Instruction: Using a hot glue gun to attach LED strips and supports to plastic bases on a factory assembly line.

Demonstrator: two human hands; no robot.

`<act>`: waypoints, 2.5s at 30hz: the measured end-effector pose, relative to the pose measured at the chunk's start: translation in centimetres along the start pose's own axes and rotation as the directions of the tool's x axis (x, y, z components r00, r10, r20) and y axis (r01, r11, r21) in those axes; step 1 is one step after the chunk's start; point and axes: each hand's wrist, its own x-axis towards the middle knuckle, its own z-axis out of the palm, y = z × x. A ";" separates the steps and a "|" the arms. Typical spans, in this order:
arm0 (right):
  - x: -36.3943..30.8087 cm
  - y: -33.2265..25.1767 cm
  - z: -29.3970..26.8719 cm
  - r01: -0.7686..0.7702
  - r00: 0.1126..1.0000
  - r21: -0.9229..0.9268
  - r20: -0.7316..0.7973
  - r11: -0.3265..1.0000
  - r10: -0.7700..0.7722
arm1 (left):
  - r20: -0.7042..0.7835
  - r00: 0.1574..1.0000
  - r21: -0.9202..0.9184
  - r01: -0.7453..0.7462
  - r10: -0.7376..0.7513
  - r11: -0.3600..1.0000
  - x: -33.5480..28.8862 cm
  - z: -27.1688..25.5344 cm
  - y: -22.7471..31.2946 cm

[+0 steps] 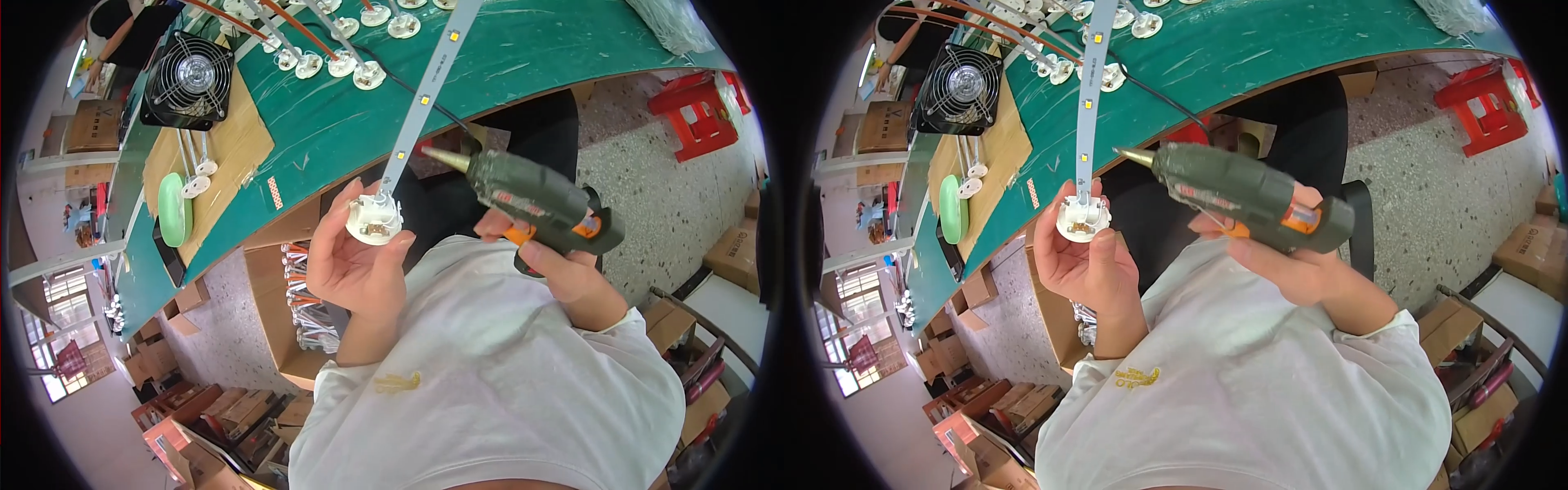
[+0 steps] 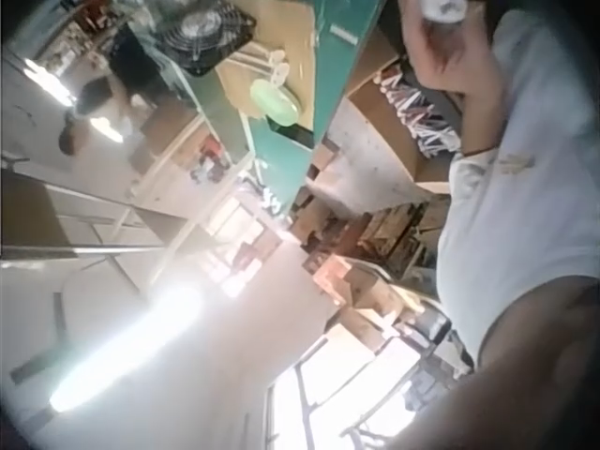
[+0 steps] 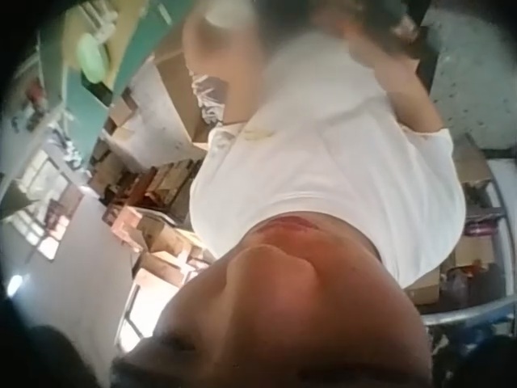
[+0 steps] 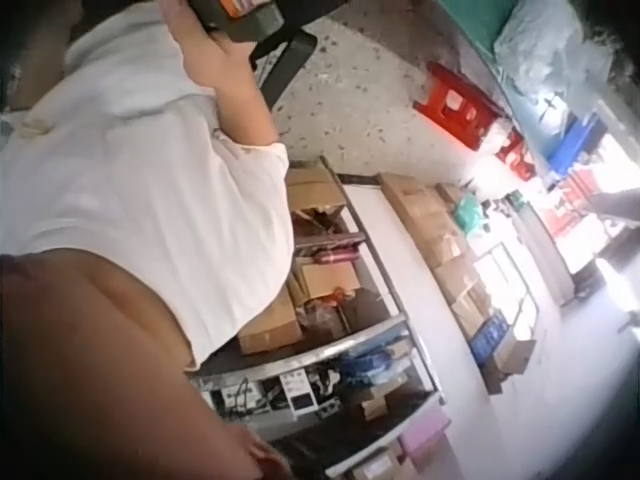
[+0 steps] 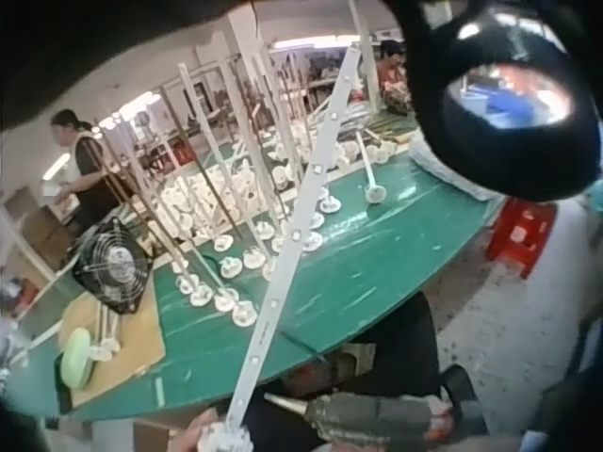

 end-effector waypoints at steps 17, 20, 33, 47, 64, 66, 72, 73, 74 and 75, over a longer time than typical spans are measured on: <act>0.3 0.2 -0.3 0.082 0.964 -0.149 0.261 0.985 -0.041 | 0.071 0.991 0.084 -0.122 0.116 0.989 0.2 0.6 0.0; 0.3 0.0 0.0 0.056 0.970 -0.138 0.242 0.989 -0.021 | 0.094 0.987 0.139 -0.144 0.132 0.980 0.2 0.6 0.1; 0.3 -0.2 0.4 0.009 0.979 -0.067 0.201 0.998 0.005 | 0.116 0.980 0.194 -0.182 0.161 0.964 0.2 0.3 0.1; 0.1 -0.2 0.0 0.009 0.975 -0.086 0.222 0.996 0.011 | 0.111 0.981 0.201 -0.179 0.159 0.963 0.1 0.5 0.0; -0.2 -0.1 -0.3 0.041 0.980 -0.140 0.201 0.989 -0.012 | 0.154 0.962 0.234 -0.257 0.226 0.938 0.4 0.7 -0.4; -0.2 -0.3 -0.4 0.003 0.981 -0.184 0.189 0.983 0.032 | 0.164 0.957 0.246 -0.276 0.241 0.929 0.5 0.8 -0.4; -0.4 -0.2 -0.6 -0.015 0.982 -0.171 0.181 0.985 0.047 | 0.192 0.939 0.287 -0.331 0.284 0.899 0.5 0.8 -0.4; -0.4 -0.3 -0.6 -0.015 0.983 -0.170 0.180 0.985 0.046 | 0.203 0.938 0.285 -0.332 0.282 0.899 0.6 0.8 -0.3; -0.4 -0.3 -0.5 -0.024 0.983 -0.151 0.177 0.988 0.051 | 0.204 0.938 0.285 -0.332 0.281 0.899 0.5 0.9 -0.2; -0.4 -0.3 -0.5 -0.033 0.983 -0.131 0.175 0.991 0.056 | 0.190 0.948 0.265 -0.300 0.256 0.916 0.4 1.0 -0.2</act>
